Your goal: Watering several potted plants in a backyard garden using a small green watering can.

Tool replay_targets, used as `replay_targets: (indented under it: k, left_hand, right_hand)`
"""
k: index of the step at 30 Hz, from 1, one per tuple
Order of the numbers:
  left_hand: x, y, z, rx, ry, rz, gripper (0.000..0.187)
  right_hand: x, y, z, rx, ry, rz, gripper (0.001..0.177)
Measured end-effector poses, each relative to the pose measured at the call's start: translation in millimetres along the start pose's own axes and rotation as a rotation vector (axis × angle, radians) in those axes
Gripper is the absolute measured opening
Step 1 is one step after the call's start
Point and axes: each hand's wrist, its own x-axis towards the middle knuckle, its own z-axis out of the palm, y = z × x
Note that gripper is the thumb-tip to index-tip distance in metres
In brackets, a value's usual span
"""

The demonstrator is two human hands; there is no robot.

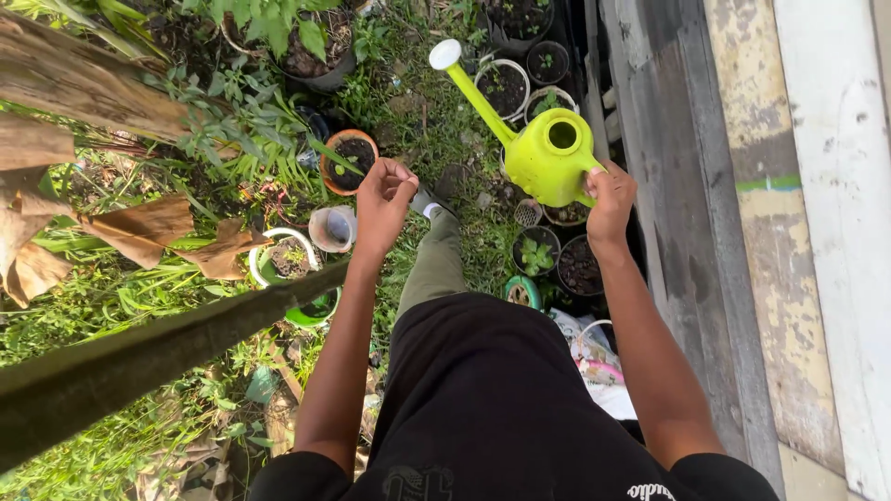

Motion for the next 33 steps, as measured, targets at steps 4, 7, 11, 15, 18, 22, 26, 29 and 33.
replay_targets:
  k: [4,7,11,15,18,22,26,29,33]
  left_hand:
    - [48.1,-14.7,-19.8,-0.023,0.044,-0.020,0.014]
    - [91.0,-9.2,-32.1,-0.020,0.088,-0.020,0.015]
    - [143.2,20.7,-50.3,-0.028,0.112,-0.005,0.015]
    - [190.0,26.1,-75.4,-0.021,0.124,0.003,0.015]
    - [217.6,28.3,-92.7,-0.042,0.152,-0.016,0.016]
    - [248.8,27.0,-113.9,-0.054,0.169,-0.002,0.013]
    - [265.4,25.8,-125.8,-0.056,0.179,-0.019,0.013]
    - [272.8,30.0,-133.5,-0.086,0.184,-0.004,0.013]
    - [276.5,23.6,-145.3,-0.190,0.236,0.051,0.013]
  right_hand:
    - [50.1,6.5,30.2,-0.033,-0.040,-0.018,0.032]
    - [92.3,9.6,58.6,-0.032,-0.065,-0.019,0.033]
    - [152.4,4.0,105.7,-0.043,-0.099,0.012,0.031]
    - [203.3,0.8,146.3,-0.049,-0.140,-0.004,0.031]
    - [237.2,5.1,175.4,-0.035,-0.152,0.016,0.031]
    - [278.6,12.5,207.9,-0.004,-0.162,0.032,0.031]
    - [302.0,14.2,230.2,-0.002,-0.165,0.014,0.029]
    - [313.2,10.0,245.4,0.021,-0.170,0.006,0.029]
    - [327.4,9.6,267.9,0.064,-0.178,0.045,0.028]
